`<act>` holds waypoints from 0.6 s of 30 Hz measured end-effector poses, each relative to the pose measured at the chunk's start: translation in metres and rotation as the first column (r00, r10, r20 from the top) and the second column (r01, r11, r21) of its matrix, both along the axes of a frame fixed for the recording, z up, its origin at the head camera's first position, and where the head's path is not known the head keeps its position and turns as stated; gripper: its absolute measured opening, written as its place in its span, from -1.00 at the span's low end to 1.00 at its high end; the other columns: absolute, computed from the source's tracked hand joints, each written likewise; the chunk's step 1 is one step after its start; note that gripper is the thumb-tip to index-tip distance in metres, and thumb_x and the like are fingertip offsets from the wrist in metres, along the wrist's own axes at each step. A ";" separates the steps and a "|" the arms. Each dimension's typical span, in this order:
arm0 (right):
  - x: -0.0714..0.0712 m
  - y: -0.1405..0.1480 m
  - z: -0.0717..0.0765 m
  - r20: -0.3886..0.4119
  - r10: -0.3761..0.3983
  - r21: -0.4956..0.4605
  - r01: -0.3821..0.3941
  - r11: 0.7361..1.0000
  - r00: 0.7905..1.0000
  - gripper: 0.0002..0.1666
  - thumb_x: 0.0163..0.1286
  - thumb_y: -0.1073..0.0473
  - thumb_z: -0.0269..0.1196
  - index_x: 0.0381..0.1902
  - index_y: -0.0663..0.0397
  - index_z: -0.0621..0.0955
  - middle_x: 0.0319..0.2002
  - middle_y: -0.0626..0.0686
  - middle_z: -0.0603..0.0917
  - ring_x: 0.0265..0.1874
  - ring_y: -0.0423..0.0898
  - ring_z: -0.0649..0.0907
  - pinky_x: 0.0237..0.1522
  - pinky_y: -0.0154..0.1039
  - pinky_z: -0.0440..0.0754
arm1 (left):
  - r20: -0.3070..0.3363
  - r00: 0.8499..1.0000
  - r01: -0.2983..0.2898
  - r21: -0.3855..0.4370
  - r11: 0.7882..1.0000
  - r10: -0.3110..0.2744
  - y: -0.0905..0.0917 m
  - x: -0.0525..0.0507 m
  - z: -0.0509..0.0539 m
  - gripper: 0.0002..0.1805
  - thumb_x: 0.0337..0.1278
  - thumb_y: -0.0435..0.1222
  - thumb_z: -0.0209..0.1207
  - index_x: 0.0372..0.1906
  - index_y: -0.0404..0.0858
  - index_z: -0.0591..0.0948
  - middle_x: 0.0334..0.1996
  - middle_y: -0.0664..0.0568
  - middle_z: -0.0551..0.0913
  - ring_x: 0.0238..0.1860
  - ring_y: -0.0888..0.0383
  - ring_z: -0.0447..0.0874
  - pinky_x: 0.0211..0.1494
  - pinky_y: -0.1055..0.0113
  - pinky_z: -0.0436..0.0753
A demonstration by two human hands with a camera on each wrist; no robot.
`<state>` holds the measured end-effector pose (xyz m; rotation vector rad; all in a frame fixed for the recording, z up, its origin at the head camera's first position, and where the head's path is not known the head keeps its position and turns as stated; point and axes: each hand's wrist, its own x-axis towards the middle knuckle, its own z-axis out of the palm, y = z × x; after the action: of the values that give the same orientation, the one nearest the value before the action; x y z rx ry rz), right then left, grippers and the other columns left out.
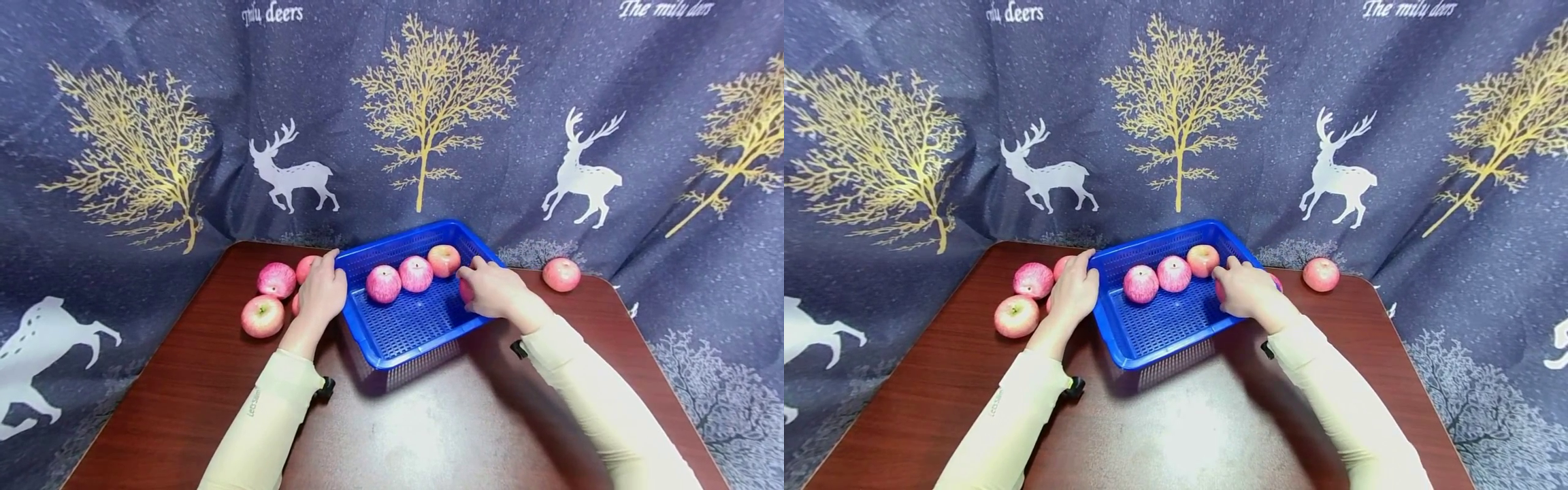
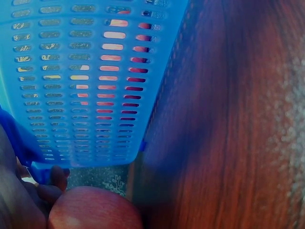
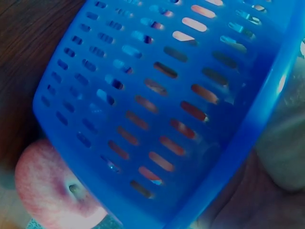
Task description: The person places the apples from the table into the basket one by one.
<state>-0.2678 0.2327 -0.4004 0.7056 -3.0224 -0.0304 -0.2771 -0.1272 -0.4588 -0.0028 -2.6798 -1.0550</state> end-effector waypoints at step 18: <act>-0.005 -0.015 -0.002 0.044 -0.014 0.095 0.010 0.995 0.999 -0.39 0.18 0.08 0.63 0.12 0.10 0.65 -0.04 0.29 0.62 -0.13 0.33 0.74 -0.14 0.29 0.78 | -0.004 1.000 0.000 0.004 1.000 0.000 0.000 -0.001 -0.001 -0.37 0.58 -0.18 -0.04 0.65 -0.16 0.46 0.34 -0.29 0.59 0.27 -0.36 0.65 0.24 -0.31 0.60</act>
<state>-0.2725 0.2182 -0.4025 0.7042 -3.0855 -0.1609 -0.2780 -0.1269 -0.4600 -0.0040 -2.6739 -1.0585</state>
